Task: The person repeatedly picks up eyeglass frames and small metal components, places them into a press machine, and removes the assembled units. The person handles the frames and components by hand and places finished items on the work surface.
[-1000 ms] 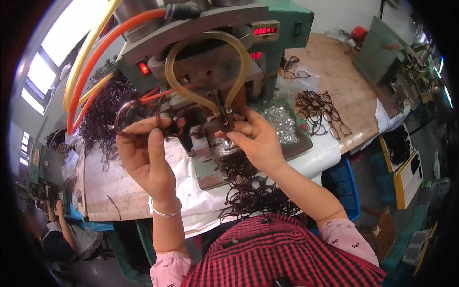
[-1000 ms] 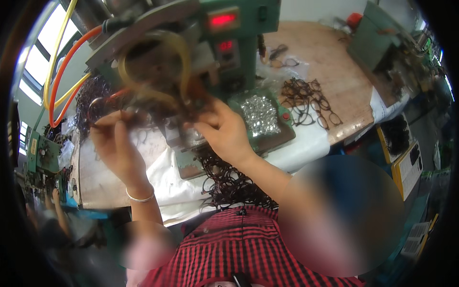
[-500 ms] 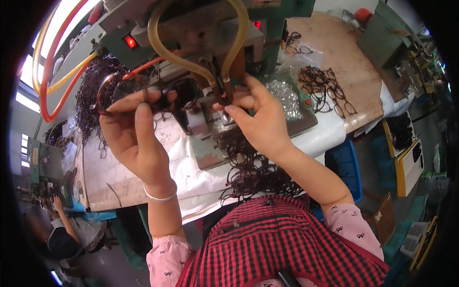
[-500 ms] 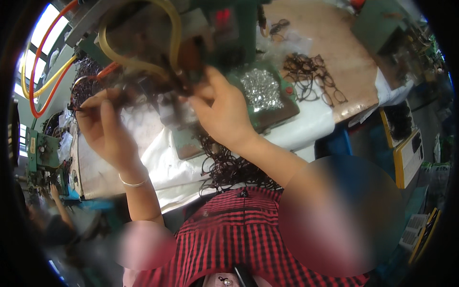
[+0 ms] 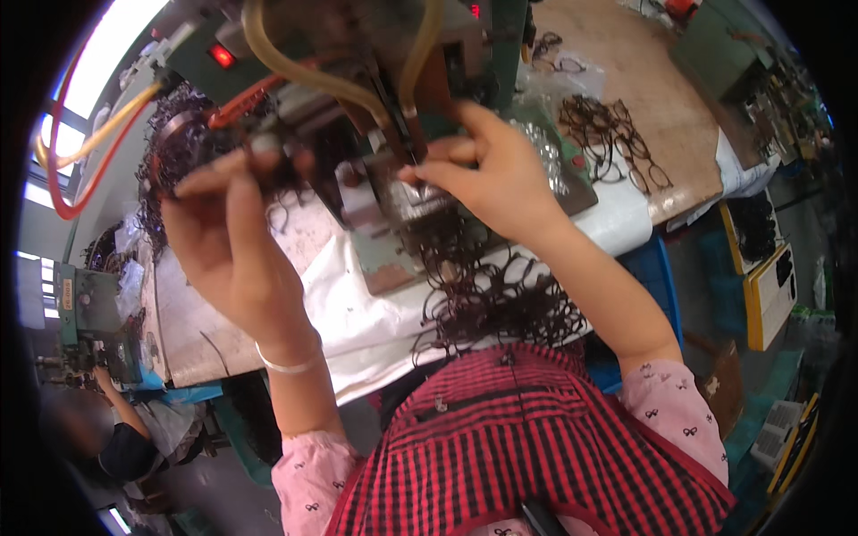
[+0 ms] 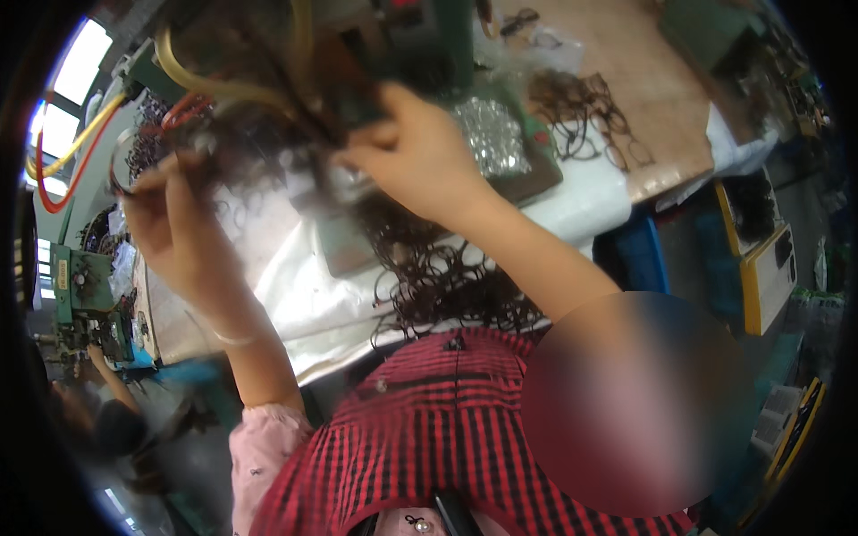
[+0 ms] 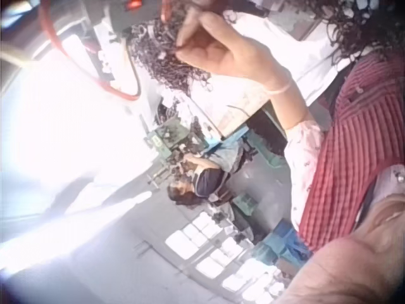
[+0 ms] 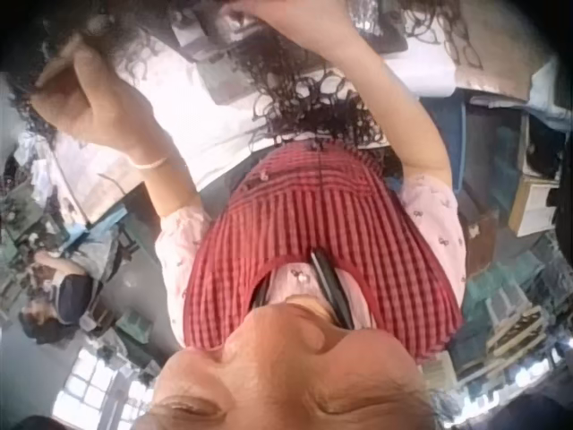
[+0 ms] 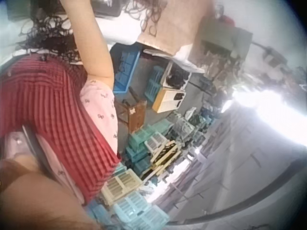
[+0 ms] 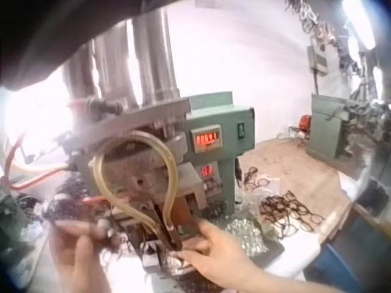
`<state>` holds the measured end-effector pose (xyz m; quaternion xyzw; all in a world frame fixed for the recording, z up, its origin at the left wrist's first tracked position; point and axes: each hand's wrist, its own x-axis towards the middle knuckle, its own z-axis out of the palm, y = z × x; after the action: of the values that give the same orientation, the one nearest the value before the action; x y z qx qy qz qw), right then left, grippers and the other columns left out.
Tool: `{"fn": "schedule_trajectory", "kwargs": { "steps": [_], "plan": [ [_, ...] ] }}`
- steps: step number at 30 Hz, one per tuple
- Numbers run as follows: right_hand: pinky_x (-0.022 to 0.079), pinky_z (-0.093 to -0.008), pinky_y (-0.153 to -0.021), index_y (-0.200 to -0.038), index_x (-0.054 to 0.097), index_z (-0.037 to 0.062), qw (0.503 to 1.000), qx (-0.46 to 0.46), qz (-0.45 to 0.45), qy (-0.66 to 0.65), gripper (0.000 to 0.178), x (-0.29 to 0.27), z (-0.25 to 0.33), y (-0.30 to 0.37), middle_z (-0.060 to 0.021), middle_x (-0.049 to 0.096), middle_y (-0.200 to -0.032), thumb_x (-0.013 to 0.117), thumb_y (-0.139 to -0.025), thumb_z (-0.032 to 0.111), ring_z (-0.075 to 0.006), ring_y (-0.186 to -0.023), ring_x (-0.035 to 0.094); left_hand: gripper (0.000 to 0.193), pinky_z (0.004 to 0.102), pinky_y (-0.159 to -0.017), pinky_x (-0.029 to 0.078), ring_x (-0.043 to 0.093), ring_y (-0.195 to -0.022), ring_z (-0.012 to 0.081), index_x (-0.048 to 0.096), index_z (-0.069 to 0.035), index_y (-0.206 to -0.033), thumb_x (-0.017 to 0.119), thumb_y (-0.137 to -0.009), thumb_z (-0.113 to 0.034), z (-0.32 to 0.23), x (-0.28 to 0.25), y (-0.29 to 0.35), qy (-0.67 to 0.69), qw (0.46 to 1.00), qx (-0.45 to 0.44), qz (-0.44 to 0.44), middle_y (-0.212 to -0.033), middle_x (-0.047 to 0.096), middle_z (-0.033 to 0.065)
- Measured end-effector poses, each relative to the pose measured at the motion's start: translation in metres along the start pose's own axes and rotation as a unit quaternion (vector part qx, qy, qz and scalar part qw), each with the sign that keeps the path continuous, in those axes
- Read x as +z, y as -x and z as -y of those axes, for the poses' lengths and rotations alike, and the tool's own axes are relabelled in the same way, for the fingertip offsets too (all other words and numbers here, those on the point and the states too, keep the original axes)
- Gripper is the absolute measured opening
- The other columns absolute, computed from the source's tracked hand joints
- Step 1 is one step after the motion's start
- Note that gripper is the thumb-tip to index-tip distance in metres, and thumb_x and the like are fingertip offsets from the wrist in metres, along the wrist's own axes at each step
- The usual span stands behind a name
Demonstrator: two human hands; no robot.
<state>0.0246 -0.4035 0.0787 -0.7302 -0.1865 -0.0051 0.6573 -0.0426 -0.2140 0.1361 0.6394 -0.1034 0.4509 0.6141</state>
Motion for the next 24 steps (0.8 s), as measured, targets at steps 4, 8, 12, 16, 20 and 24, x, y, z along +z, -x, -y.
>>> {"fn": "schedule_trajectory", "kwargs": {
  "steps": [4, 8, 12, 16, 20, 24],
  "plan": [
    [0.051, -0.0249, -0.077, -0.106, 0.067, -0.0041, 0.998, 0.038, 0.004, -0.054, 0.025, -0.005, -0.002, 0.006, -0.0123, 0.073, -0.09, 0.069, -0.085, 0.009, -0.0125, -0.086, 0.067, 0.016, 0.0356, -0.08, 0.055, 0.063, -0.089, 0.0211, 0.049, 0.002, -0.109, 0.051, -0.093, 0.003, 0.0, -0.017, 0.03, 0.005, 0.999, -0.007, 0.046, -0.1, 0.06, 0.014],
    [0.048, -0.0265, -0.086, -0.11, 0.067, -0.002, 0.998, -0.025, -0.029, -0.049, 0.026, 0.012, -0.006, 0.007, -0.0124, 0.073, -0.096, 0.066, -0.087, 0.008, -0.0135, -0.09, 0.067, 0.018, 0.0407, -0.077, 0.059, 0.062, -0.086, 0.0207, 0.047, 0.001, -0.109, 0.052, -0.091, 0.004, 0.004, -0.012, 0.032, 0.062, 0.996, -0.055, -0.017, -0.098, 0.058, 0.0147],
    [0.046, -0.0268, -0.09, -0.13, 0.051, -0.0051, 0.986, 0.021, -0.07, -0.148, 0.048, 0.027, -0.009, 0.018, -0.0116, 0.072, -0.093, 0.067, -0.086, 0.007, -0.0136, -0.096, 0.064, 0.02, 0.0382, -0.082, 0.057, 0.063, -0.088, 0.0214, 0.047, 0.0, -0.109, 0.053, -0.09, 0.005, -0.011, -0.006, 0.011, -0.032, 0.997, 0.046, 0.046, -0.099, 0.059, 0.0166],
    [0.046, -0.0275, -0.092, -0.139, 0.036, -0.0069, 0.986, -0.043, -0.054, -0.153, 0.059, 0.03, -0.019, 0.016, -0.0131, 0.07, -0.098, 0.062, -0.086, 0.001, -0.0153, -0.1, 0.063, 0.017, 0.0384, -0.077, 0.06, 0.062, -0.091, 0.0211, 0.045, 0.003, -0.107, 0.053, -0.092, 0.002, 0.009, 0.001, 0.0, 0.01, 0.998, 0.039, 0.038, -0.102, 0.058, 0.0169],
    [0.045, -0.0304, -0.097, -0.143, 0.028, -0.0066, 0.989, -0.018, -0.007, -0.145, 0.058, 0.025, -0.01, 0.017, -0.0178, 0.065, -0.117, 0.049, -0.089, -0.01, -0.0188, -0.11, 0.061, 0.016, 0.0382, -0.077, 0.06, 0.062, -0.092, 0.0212, 0.045, 0.003, -0.107, 0.053, -0.093, 0.0, 0.008, 0.001, 0.001, 0.007, 0.999, 0.03, 0.042, -0.102, 0.058, 0.0164],
    [0.04, -0.0352, -0.103, -0.138, 0.042, -0.0012, 0.998, 0.021, 0.048, -0.042, 0.054, 0.001, 0.019, 0.029, -0.0159, 0.061, -0.124, 0.056, -0.086, -0.002, -0.0217, -0.121, 0.054, 0.006, 0.0355, -0.073, 0.056, 0.064, -0.082, 0.0227, 0.054, 0.001, -0.099, 0.05, -0.094, 0.001, 0.003, 0.004, 0.023, -0.027, 0.995, 0.019, 0.093, -0.093, 0.063, 0.0166]
  ]
}}
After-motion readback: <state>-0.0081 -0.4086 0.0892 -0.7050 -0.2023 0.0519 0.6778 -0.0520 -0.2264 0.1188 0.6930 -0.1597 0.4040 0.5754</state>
